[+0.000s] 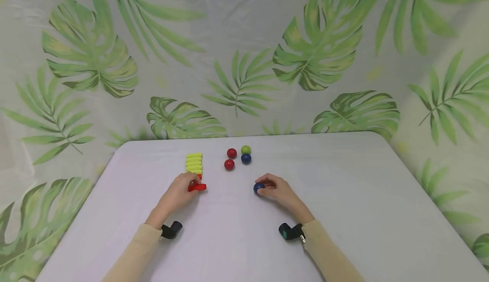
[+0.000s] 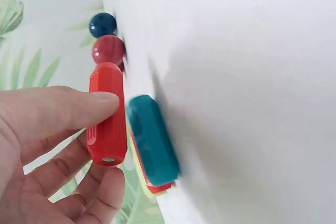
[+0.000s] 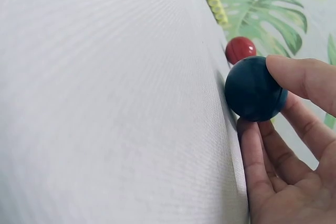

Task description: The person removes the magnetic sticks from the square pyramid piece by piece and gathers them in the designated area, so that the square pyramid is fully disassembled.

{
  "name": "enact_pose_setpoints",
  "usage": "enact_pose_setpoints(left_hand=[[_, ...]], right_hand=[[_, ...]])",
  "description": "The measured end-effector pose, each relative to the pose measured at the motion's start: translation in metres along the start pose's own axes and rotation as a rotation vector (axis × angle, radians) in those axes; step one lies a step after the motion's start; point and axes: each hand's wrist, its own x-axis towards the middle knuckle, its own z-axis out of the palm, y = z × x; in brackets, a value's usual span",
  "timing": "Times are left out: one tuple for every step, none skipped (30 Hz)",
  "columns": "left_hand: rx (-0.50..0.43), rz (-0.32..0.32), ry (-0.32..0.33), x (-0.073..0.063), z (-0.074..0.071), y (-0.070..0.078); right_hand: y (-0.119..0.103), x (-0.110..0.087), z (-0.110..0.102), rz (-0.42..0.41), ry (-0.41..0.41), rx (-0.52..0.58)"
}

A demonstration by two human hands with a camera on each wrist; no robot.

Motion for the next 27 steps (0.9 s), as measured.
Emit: enact_pose_setpoints(left_hand=[[0.014,-0.010,0.000,-0.001,-0.001,-0.003],[0.027,-0.011,-0.001,-0.002,-0.001,-0.005],[0.040,-0.015,-0.001,-0.002,0.000,-0.007],[0.053,-0.021,0.000,-0.003,0.000,-0.008],[0.071,-0.021,0.005,-0.003,0.001,-0.009],[0.084,-0.024,0.009,-0.004,0.002,-0.010],[0.096,-0.028,0.013,-0.004,0.003,-0.011],[0.105,-0.028,0.018,-0.005,0.003,-0.011],[0.115,-0.028,0.021,-0.005,0.004,-0.012],[0.121,-0.026,0.024,-0.005,0.004,-0.012],[0.127,-0.022,0.026,-0.004,0.004,-0.012],[0.124,-0.023,0.023,-0.003,0.003,-0.012],[0.119,-0.025,0.021,-0.002,0.003,-0.011],[0.111,-0.025,0.019,-0.001,0.002,-0.010],[0.096,-0.019,0.018,0.000,0.001,-0.009],[0.072,-0.013,0.016,0.002,0.001,-0.007],[0.042,-0.004,0.015,0.004,0.001,-0.004],[0.009,0.007,0.011,0.006,0.001,-0.001],[-0.023,0.019,0.009,0.008,0.002,0.002],[-0.052,0.036,0.008,0.009,0.003,0.005],[-0.079,0.051,0.008,0.012,0.005,0.008],[-0.101,0.059,0.010,0.014,0.007,0.011],[-0.112,0.068,0.013,0.016,0.010,0.014],[-0.119,0.076,0.022,0.018,0.012,0.017],[-0.124,0.080,0.032,0.020,0.015,0.019],[-0.131,0.081,0.041,0.022,0.017,0.021],[-0.142,0.075,0.053,0.024,0.018,0.024]], right_hand=[[0.002,0.001,0.000,0.000,0.005,0.005],[0.006,0.003,0.000,-0.001,0.012,0.008],[0.011,0.006,0.001,-0.003,0.017,0.006],[0.016,0.008,0.001,-0.005,0.022,-0.001],[0.020,0.011,0.002,-0.005,0.028,-0.010],[0.024,0.014,0.003,-0.003,0.037,-0.018],[0.027,0.017,0.004,-0.001,0.049,-0.032],[0.029,0.020,0.005,0.004,0.060,-0.048],[0.029,0.023,0.006,0.012,0.075,-0.061],[0.029,0.027,0.007,0.022,0.092,-0.073],[0.027,0.031,0.009,0.035,0.116,-0.078],[0.026,0.035,0.010,0.042,0.139,-0.088],[0.024,0.039,0.012,0.051,0.165,-0.097],[0.021,0.044,0.014,0.055,0.187,-0.103],[0.019,0.049,0.015,0.055,0.209,-0.110],[0.017,0.054,0.017,0.055,0.230,-0.119],[0.015,0.058,0.019,0.056,0.253,-0.127],[0.013,0.063,0.021,0.055,0.271,-0.140],[0.011,0.067,0.023,0.060,0.291,-0.148],[0.010,0.071,0.025,0.060,0.305,-0.161],[0.009,0.074,0.027,0.065,0.318,-0.172],[0.008,0.077,0.029,0.075,0.329,-0.182],[0.008,0.080,0.030,0.081,0.338,-0.189],[0.008,0.082,0.032,0.086,0.343,-0.196],[0.008,0.083,0.032,0.089,0.345,-0.199],[0.008,0.084,0.033,0.089,0.346,-0.202],[0.007,0.084,0.032,0.093,0.348,-0.201]])
